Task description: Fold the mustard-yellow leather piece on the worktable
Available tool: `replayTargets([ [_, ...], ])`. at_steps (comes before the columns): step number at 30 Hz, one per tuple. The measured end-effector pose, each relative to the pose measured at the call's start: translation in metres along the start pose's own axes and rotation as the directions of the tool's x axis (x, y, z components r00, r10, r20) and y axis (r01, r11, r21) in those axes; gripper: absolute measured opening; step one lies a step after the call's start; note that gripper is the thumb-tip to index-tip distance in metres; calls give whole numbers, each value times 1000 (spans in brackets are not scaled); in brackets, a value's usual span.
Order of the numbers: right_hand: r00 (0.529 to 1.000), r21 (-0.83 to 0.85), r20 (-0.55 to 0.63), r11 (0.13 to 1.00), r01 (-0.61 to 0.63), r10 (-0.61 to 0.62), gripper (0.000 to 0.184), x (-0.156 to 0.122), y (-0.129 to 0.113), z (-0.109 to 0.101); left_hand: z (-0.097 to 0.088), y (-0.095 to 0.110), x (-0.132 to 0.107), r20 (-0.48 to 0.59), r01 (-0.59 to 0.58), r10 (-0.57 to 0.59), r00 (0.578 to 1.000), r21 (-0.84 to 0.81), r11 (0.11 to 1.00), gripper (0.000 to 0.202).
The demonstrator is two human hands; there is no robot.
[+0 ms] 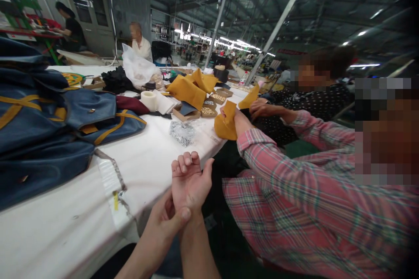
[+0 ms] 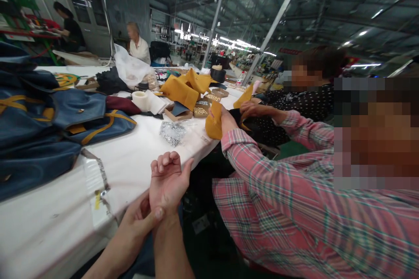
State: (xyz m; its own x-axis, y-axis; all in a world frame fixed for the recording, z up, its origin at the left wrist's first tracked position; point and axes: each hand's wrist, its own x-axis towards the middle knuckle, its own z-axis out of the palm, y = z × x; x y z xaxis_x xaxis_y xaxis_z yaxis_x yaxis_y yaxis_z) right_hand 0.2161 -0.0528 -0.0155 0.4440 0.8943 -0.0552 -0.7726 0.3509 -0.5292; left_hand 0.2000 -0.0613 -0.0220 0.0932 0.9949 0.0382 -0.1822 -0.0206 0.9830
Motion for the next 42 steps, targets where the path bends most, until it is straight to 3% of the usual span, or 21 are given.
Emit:
replayTargets([
  [6,1000,-8,5,1000,16,-16,68,-4,5,-3,-18,6,-6,37,-12,12,999,17,1000,54],
  [12,999,-13,-8,999,43,-43,71,-14,-7,-2,4,8,-8,24,-20,20,1000,-7,1000,56],
  [14,998,-6,-26,998,55,-55,67,-11,-12,0,3,6,-18,32,5,-5,999,-19,1000,58],
  [18,998,10,-39,999,40,-40,58,1,-15,-4,-31,-8,-56,159,70,-69,985,-1,998,68],
  [20,999,20,-39,999,28,-27,55,5,-14,-8,-52,-14,-71,219,82,-82,972,9,997,61],
  [23,1000,95,-7,995,1,0,53,4,-10,-12,-72,-15,-77,333,123,-96,938,-62,990,53],
  [26,997,212,60,975,-61,49,50,2,-7,-12,-78,-7,-73,448,187,-93,889,-170,967,55],
  [28,996,220,72,973,-72,57,50,3,-5,-12,-77,-5,-71,439,205,-97,893,-204,957,55],
  [30,997,139,50,988,-60,54,51,5,-1,-13,-74,-8,-73,361,191,-110,926,-198,961,55],
  [35,999,-26,28,999,-38,38,40,3,10,-14,-62,-22,-68,93,114,-118,989,50,992,64],
  [38,997,-21,81,1000,-16,18,39,4,9,-3,-43,-18,-39,-10,-5,8,1000,222,975,60],
  [42,992,15,125,1000,24,-25,41,13,-1,6,-1,-4,12,34,-150,148,988,376,914,62],
])
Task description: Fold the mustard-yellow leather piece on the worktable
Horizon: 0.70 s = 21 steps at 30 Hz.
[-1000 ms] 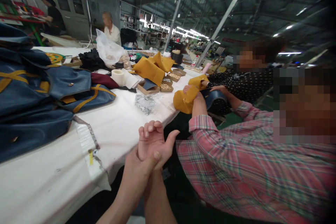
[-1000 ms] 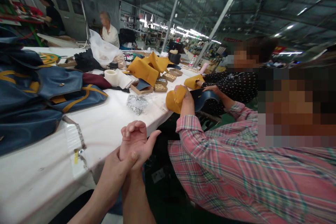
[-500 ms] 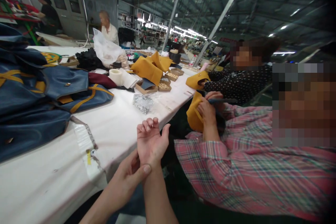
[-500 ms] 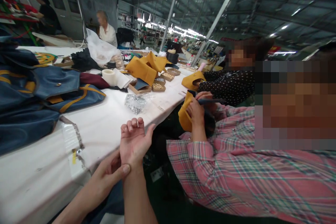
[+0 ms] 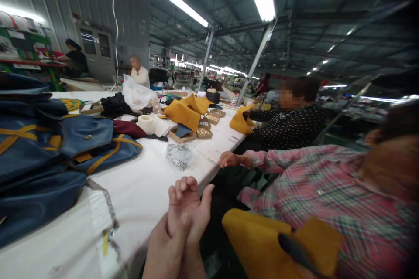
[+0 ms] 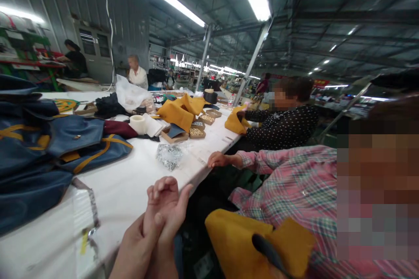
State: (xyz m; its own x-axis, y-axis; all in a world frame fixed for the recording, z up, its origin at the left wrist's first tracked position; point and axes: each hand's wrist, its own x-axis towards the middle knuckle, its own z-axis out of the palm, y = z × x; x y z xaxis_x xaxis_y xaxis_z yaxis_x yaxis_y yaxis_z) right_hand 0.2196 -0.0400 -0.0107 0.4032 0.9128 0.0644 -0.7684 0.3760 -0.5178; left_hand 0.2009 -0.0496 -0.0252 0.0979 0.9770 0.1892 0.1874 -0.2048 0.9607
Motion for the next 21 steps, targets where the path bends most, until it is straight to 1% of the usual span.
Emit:
replayTargets([
  [1,1000,7,-5,1000,8,-8,43,1,-2,-2,10,4,8,-1,-32,32,999,47,998,68],
  [3,999,15,-33,1000,15,-14,52,1,-5,-9,25,7,16,-13,-80,82,997,118,990,79],
  [4,999,27,-50,1000,7,-5,58,0,-5,-14,29,6,16,-18,-85,88,996,127,988,80],
  [5,998,48,-66,999,-8,11,62,-1,-4,-18,29,3,13,-22,-68,71,997,109,992,79],
  [6,996,82,-79,996,-25,31,63,-3,-1,-21,25,-1,7,-7,-24,24,1000,49,999,76],
  [7,995,130,-85,991,-39,50,63,-4,1,-22,16,-5,0,41,36,-35,999,-36,999,73],
  [8,995,190,-83,981,-47,63,61,-5,4,-23,3,-10,-10,111,101,-88,990,-123,987,71],
  [9,995,253,-73,966,-48,69,57,-7,6,-22,-13,-15,-21,199,164,-123,972,-203,965,70],
  [10,996,309,-55,950,-47,67,54,-8,8,-21,-31,-19,-34,303,213,-126,945,-276,937,71],
  [11,997,351,-35,935,-48,64,52,-8,8,-19,-48,-23,-46,365,235,-112,924,-312,921,72],
  [12,998,380,-15,924,-52,62,50,-9,7,-18,-63,-26,-57,449,265,-77,890,-373,889,71],
  [13,998,393,1,917,-60,65,49,-9,6,-16,-75,-28,-67,495,295,-46,868,-438,849,70],
  [14,997,396,10,916,-70,72,50,-8,4,-15,-83,-29,-74,524,326,-24,852,-493,807,69],
  [15,997,392,12,917,-77,78,51,-8,2,-15,-87,-30,-78,538,354,-12,843,-538,765,70],
  [16,997,387,8,919,-80,83,53,-7,1,-15,-86,-30,-80,532,369,-15,847,-568,735,70],
  [17,996,380,1,922,-80,86,55,-6,0,-15,-83,-30,-81,513,371,-28,858,-582,724,71],
  [19,996,362,-26,930,-67,82,59,-6,1,-16,-71,-29,-78,454,345,-67,889,-565,749,70],
  [21,997,331,-55,943,-39,61,66,-8,5,-17,-59,-28,-74,346,309,-144,927,-486,817,65],
])
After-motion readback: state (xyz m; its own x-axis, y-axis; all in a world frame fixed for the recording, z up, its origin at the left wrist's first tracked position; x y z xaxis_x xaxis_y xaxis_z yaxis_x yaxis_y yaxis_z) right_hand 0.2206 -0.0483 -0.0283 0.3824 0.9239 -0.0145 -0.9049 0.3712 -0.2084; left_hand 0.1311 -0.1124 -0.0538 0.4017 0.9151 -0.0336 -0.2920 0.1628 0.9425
